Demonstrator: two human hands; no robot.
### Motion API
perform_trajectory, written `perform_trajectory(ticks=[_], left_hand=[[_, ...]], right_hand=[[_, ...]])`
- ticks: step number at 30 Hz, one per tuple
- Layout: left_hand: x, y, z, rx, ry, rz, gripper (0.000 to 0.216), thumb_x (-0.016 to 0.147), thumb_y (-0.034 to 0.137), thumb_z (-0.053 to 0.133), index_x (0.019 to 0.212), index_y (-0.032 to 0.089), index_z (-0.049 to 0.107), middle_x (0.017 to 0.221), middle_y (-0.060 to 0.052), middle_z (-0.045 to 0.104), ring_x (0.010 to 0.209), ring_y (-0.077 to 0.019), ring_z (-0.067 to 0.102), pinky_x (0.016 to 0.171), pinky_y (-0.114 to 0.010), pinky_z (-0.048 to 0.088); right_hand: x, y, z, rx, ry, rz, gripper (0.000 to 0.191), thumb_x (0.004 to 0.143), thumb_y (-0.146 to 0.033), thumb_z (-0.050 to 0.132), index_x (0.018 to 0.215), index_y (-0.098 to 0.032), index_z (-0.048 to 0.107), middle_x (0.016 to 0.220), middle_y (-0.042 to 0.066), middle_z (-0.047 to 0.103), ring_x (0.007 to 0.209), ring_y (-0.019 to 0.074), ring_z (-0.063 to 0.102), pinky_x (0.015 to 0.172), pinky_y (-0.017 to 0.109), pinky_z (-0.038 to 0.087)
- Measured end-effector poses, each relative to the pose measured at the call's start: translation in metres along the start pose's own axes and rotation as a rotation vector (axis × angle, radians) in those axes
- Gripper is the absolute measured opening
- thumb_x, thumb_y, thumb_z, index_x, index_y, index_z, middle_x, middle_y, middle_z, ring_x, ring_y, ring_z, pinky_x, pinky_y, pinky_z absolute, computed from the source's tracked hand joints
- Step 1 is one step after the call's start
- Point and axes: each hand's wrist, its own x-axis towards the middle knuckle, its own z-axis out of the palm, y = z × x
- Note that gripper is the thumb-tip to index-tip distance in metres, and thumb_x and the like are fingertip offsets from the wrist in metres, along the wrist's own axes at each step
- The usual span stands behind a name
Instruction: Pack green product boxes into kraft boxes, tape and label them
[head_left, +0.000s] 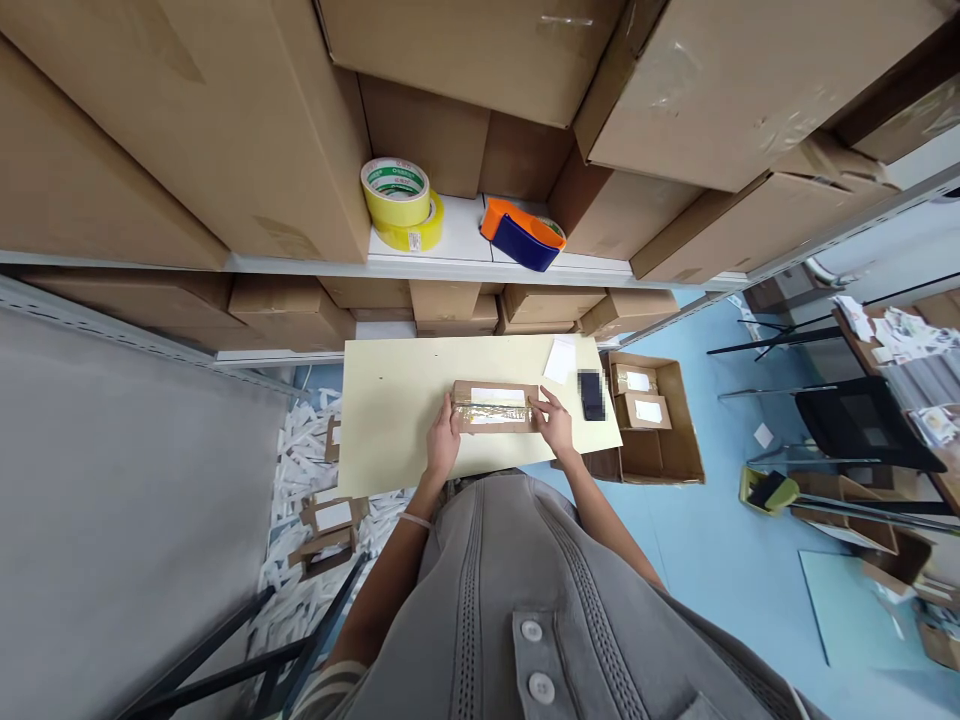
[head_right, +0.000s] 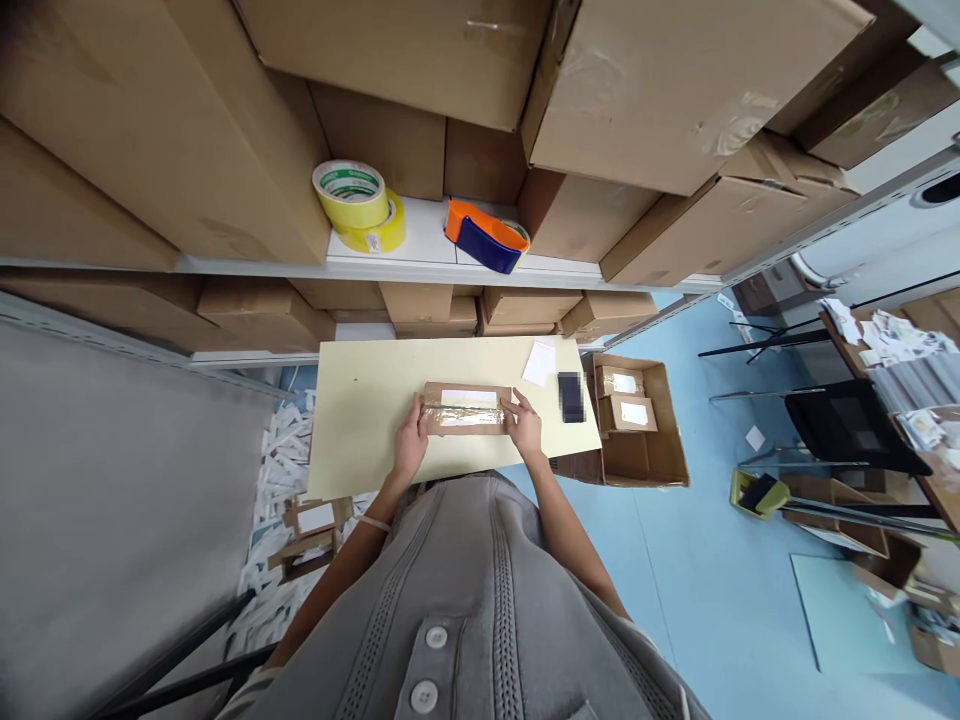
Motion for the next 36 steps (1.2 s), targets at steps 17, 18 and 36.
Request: perform_trajectory(ticks=[17, 18, 36], left_hand=[[0.007, 0.042, 0.013, 0.669, -0.316, 0.546, 0.078, 0.091, 0.041, 0.047, 0.154, 0.009, 0.014, 0.16, -0.01, 0.015, 0.15, -0.0235, 0.008, 0.123, -0.047, 0.005], [0.007, 0.04, 0.014, 0.683, -0.321, 0.547, 0.077, 0.091, 0.038, 0.047, 0.154, 0.01, 0.014, 0.16, -0.01, 0.014, 0.15, -0.0228, 0.008, 0.123, -0.046, 0.004], [0.007, 0.025, 0.017, 0.707, -0.333, 0.549, 0.078, 0.09, 0.024, 0.051, 0.155, 0.016, 0.01, 0.159, -0.008, 0.018, 0.148, -0.0213, 0.01, 0.123, -0.045, 0.011]], right_hand=[[0.012, -0.027, -0.008, -0.309, -0.17, 0.083, 0.037, 0.093, -0.024, 0.047, 0.124, -0.029, 0.066, 0.149, 0.004, 0.046, 0.112, 0.0223, 0.063, 0.098, 0.034, 0.046], [0.011, -0.028, -0.008, -0.316, -0.171, 0.077, 0.037, 0.093, -0.023, 0.047, 0.125, -0.029, 0.065, 0.148, 0.005, 0.046, 0.114, 0.022, 0.062, 0.099, 0.034, 0.045], [0.176, -0.159, -0.133, -0.084, 0.39, -0.536, 0.044, 0.1, -0.04, 0.031, 0.138, -0.02, 0.043, 0.134, 0.014, 0.051, 0.126, 0.027, 0.046, 0.106, 0.048, 0.037]])
